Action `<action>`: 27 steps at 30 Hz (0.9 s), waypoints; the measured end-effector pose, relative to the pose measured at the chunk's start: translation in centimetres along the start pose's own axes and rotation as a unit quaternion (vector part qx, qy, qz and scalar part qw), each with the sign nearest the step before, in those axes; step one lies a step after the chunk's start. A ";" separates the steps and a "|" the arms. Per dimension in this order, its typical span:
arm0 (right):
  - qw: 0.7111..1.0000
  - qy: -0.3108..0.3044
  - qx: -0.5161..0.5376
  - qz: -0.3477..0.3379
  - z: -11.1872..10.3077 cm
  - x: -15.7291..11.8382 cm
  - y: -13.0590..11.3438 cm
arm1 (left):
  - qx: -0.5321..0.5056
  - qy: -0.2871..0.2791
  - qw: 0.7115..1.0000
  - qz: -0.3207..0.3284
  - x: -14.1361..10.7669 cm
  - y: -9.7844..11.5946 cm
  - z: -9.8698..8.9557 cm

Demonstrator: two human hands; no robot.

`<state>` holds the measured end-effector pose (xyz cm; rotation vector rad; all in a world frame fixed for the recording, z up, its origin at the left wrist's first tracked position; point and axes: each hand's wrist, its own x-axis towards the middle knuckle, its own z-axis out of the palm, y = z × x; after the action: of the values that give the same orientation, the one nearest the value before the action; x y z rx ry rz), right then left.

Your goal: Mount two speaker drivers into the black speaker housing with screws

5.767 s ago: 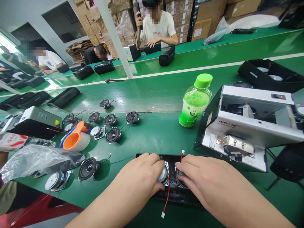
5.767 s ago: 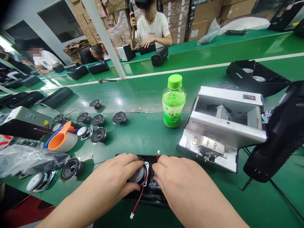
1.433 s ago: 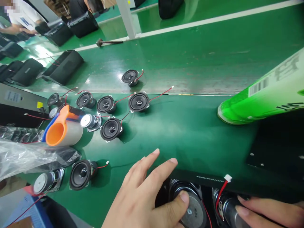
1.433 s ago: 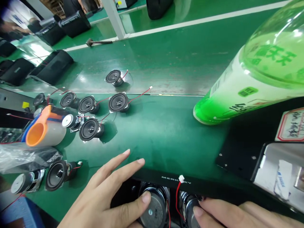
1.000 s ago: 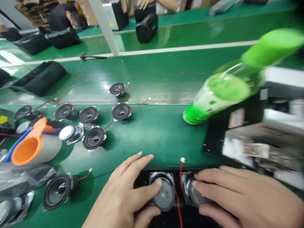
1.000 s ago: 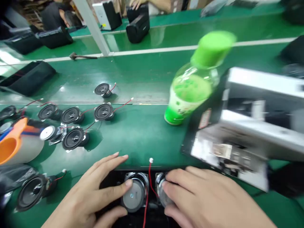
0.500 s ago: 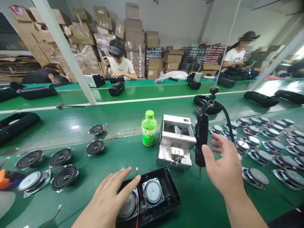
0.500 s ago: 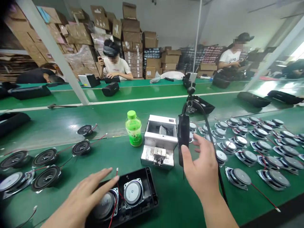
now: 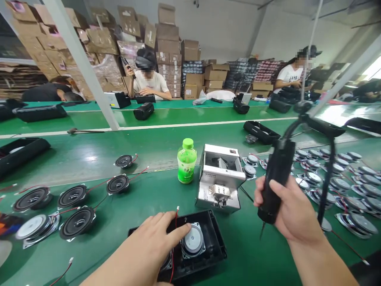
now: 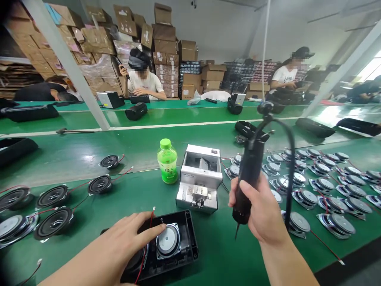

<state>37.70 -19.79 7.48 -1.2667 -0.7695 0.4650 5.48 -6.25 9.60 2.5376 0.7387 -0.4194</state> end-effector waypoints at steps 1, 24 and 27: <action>1.000 -0.004 0.020 -0.006 0.6 0.0 -0.9 | -0.008 -0.003 1.000 0.006 0.0 -0.1 -0.1; 0.984 -0.040 0.062 -0.161 10.1 3.6 -1.7 | -0.050 0.098 0.993 0.046 3.5 0.0 2.3; 0.986 -0.037 0.063 -0.148 10.2 3.5 -1.6 | -0.061 0.090 0.993 0.045 3.5 -0.1 2.0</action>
<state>32.40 -10.92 11.00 -1.0015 -0.9597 0.3140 7.91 -5.69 6.45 2.5041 0.6876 -0.1117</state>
